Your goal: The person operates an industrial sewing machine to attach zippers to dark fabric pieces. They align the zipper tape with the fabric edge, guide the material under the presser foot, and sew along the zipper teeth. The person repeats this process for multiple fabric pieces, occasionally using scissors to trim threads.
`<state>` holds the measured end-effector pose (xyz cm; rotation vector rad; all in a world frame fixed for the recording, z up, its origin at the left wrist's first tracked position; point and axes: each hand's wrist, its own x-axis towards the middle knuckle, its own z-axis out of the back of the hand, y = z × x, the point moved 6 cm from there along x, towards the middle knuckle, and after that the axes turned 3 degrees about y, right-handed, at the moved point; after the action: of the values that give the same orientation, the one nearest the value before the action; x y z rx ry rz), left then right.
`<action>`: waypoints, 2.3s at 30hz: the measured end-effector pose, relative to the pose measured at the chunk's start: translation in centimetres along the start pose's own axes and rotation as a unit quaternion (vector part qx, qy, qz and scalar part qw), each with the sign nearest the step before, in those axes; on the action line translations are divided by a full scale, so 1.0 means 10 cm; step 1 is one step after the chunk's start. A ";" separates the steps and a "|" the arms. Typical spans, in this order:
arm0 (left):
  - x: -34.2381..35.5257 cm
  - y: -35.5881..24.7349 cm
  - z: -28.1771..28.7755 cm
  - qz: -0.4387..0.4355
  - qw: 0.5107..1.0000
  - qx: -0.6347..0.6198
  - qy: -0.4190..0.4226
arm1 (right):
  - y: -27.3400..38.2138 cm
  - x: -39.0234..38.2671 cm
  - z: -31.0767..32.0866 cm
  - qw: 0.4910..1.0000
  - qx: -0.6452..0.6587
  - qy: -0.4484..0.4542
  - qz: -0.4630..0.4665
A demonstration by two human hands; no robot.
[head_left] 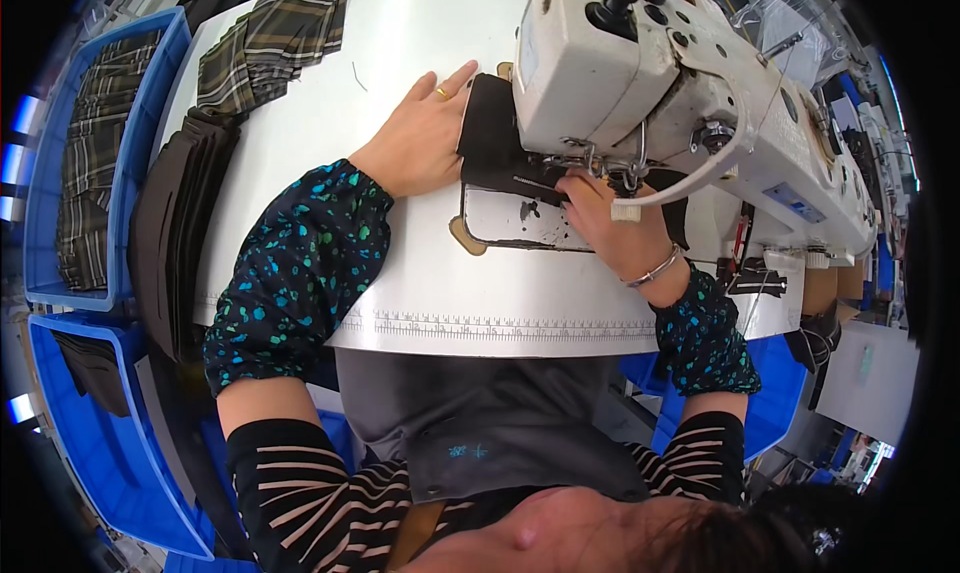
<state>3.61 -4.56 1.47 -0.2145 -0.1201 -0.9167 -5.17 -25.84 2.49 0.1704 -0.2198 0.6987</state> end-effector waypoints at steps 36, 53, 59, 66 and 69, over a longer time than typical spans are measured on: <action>-0.29 -0.67 0.20 -0.045 0.992 -0.020 -0.117 | 0.10 -0.07 0.09 0.999 -0.039 -0.016 0.029; -0.23 -0.85 0.10 -0.007 0.996 -0.020 -0.092 | -2.45 -2.04 3.05 0.801 -0.301 -0.374 -0.357; -0.27 -0.82 0.11 -0.013 0.992 -0.034 -0.117 | -4.24 -3.61 3.07 0.727 0.206 -0.429 -0.496; -0.24 -0.83 0.01 -0.029 0.994 0.009 -0.106 | -3.38 -3.82 2.34 0.758 0.031 -0.470 -0.452; -0.24 -0.79 0.01 -0.013 0.995 -0.009 -0.096 | -3.48 -3.55 2.47 0.732 0.050 -0.475 -0.486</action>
<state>-4.11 -7.33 2.16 -0.3192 -0.2928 -0.9216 -12.38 -79.55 14.31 0.6911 -0.9952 -0.5088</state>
